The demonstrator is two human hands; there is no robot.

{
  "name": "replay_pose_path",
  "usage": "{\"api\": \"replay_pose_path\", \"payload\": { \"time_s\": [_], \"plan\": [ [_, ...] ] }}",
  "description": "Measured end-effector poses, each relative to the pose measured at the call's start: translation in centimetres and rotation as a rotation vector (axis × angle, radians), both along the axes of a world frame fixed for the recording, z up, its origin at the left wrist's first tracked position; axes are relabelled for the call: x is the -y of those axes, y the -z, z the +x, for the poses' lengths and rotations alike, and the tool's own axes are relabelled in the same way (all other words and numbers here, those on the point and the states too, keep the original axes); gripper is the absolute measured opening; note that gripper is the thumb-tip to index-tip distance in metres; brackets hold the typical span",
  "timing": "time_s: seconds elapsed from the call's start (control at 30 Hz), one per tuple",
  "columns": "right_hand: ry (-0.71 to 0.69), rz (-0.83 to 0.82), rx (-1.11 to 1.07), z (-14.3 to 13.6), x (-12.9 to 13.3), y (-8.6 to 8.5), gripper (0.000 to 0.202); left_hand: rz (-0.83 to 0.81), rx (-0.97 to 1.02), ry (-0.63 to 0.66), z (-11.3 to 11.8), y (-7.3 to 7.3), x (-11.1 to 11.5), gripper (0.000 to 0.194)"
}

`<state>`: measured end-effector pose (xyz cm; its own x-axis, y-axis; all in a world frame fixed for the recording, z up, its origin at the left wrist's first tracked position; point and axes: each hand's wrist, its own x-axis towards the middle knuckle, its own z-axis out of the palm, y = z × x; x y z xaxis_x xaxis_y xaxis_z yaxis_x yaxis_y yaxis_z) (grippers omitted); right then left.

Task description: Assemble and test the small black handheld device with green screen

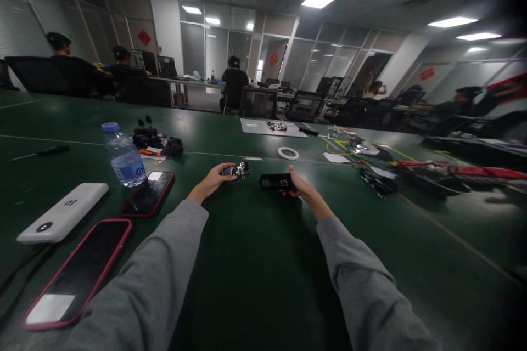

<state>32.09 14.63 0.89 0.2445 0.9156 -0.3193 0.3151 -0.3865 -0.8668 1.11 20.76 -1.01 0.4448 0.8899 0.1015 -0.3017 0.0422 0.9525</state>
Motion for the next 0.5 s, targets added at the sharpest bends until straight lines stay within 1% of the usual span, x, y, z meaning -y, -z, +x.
{"api": "replay_pose_path", "payload": {
  "time_s": [0.07,0.13,0.23,0.33,0.4,0.5],
  "plan": [
    [-0.052,-0.044,0.085,-0.2,0.2,-0.4,0.082,-0.008,0.003,-0.007,0.0,-0.2,0.1,0.053],
    [-0.093,-0.057,0.165,0.0,0.3,-0.6,0.088,-0.024,0.000,-0.012,0.0,-0.3,0.2,0.054],
    [-0.117,-0.055,0.280,0.7,0.1,-0.5,0.088,-0.041,0.001,-0.010,0.0,-0.3,0.2,0.054],
    [-0.113,-0.073,0.320,1.4,-0.1,-0.2,0.085,-0.049,0.028,-0.015,0.0,-0.2,0.2,0.053],
    [-0.055,-0.047,0.379,1.6,-0.1,-0.2,0.080,-0.054,0.041,-0.016,0.0,-0.3,0.3,0.052],
    [0.121,0.101,0.655,0.9,0.0,-0.8,0.071,-0.056,0.034,-0.009,0.0,-0.4,0.3,0.052]
  ]
}}
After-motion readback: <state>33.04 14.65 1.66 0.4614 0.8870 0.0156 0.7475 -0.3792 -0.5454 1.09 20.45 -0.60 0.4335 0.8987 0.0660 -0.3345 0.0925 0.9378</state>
